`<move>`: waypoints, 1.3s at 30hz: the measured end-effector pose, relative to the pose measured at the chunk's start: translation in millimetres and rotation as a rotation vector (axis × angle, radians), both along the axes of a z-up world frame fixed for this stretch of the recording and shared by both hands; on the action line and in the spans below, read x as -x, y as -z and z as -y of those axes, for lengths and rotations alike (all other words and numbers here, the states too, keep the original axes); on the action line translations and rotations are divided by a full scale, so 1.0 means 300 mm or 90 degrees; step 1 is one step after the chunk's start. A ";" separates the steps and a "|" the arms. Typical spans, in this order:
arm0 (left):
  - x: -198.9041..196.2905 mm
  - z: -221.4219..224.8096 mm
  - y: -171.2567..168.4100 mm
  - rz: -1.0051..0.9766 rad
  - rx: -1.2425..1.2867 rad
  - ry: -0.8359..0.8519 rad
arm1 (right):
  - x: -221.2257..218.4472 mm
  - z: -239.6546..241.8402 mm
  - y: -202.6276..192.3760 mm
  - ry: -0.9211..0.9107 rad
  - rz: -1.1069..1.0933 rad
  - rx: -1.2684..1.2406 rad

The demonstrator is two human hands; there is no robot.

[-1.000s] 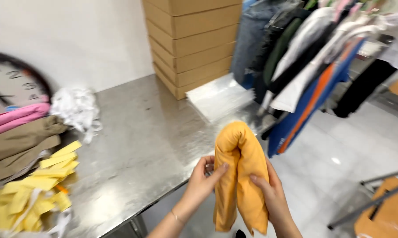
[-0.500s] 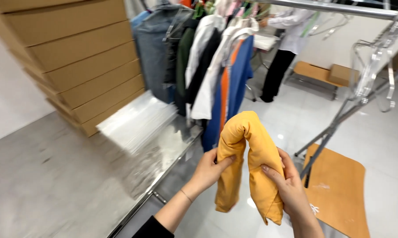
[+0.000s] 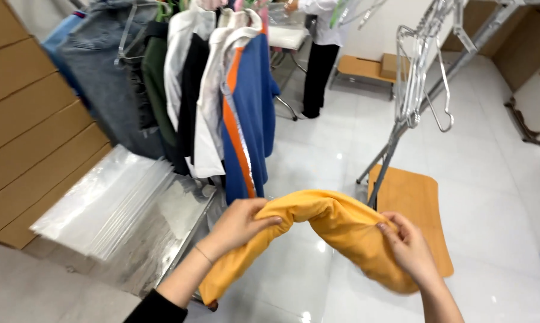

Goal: Hanging various clothing items such as jeans and shirts onto hangers and placing them on a garment rack.

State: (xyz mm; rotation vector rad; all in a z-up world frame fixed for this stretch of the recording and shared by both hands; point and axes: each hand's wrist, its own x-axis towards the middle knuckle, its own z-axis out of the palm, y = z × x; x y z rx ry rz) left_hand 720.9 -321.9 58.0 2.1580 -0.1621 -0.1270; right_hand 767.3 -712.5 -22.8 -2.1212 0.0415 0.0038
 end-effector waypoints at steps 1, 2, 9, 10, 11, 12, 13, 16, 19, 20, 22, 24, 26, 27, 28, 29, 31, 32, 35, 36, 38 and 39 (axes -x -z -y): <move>-0.023 -0.011 0.002 0.048 -0.088 0.017 | -0.013 0.034 0.020 0.009 0.050 -0.027; -0.045 -0.023 0.003 0.097 -0.175 0.035 | -0.024 0.067 0.041 0.019 0.101 -0.053; -0.187 -0.026 0.020 0.204 -0.194 0.043 | 0.010 0.078 -0.114 0.123 0.108 0.015; -0.218 -0.025 0.066 0.188 -0.123 -0.002 | 0.010 0.082 -0.106 0.113 0.123 -0.063; -0.257 -0.028 0.107 0.176 -0.053 -0.048 | -0.002 0.081 -0.102 0.101 0.142 -0.142; -0.259 -0.015 0.083 0.177 -0.051 -0.044 | -0.009 0.065 -0.121 0.105 0.144 -0.141; -0.249 -0.002 0.064 0.178 -0.017 -0.066 | -0.006 0.049 -0.136 0.101 0.139 -0.160; -0.250 0.024 0.036 0.169 0.065 -0.128 | -0.016 0.033 -0.135 0.091 0.113 -0.251; -0.288 0.043 0.093 0.157 0.140 -0.214 | -0.052 -0.009 -0.140 0.071 0.086 -0.394; -0.308 0.047 0.121 0.158 0.167 -0.261 | -0.071 -0.034 -0.148 0.057 0.082 -0.467; -0.246 0.122 0.078 0.132 0.257 -0.211 | -0.072 -0.131 -0.209 0.069 0.078 -0.509; -0.166 0.182 0.062 0.100 0.343 -0.162 | -0.101 -0.210 -0.217 0.083 0.069 -0.551; -0.062 0.228 0.078 0.077 0.173 -0.120 | -0.155 -0.270 -0.170 0.107 0.026 -0.610; -0.008 0.266 0.092 0.074 0.173 -0.120 | -0.153 -0.304 -0.217 0.108 0.024 -0.610; 0.045 0.304 0.106 -0.136 -0.015 -0.013 | -0.151 -0.339 -0.265 0.169 -0.018 -0.654; 0.098 0.343 0.118 -0.342 -0.202 0.100 | -0.151 -0.373 -0.315 0.231 -0.060 -0.696; 0.113 0.390 0.369 -0.379 -0.235 0.121 | -0.163 -0.402 -0.379 0.223 -0.046 -0.749; 0.127 0.414 0.495 -0.413 -0.269 0.143 | -0.166 -0.417 -0.408 0.216 -0.029 -0.804; 0.096 0.418 0.714 -0.411 -0.240 -0.036 | -0.107 -0.418 -0.569 0.134 0.019 -0.841; 0.083 0.379 0.796 -0.413 -0.240 -0.035 | -0.078 -0.399 -0.613 0.135 0.018 -0.840; 0.039 0.300 0.959 -0.280 -0.125 0.004 | -0.029 -0.367 -0.705 0.167 0.202 -0.788; 0.016 0.270 0.958 -0.281 -0.123 0.004 | -0.023 -0.339 -0.709 0.167 0.201 -0.787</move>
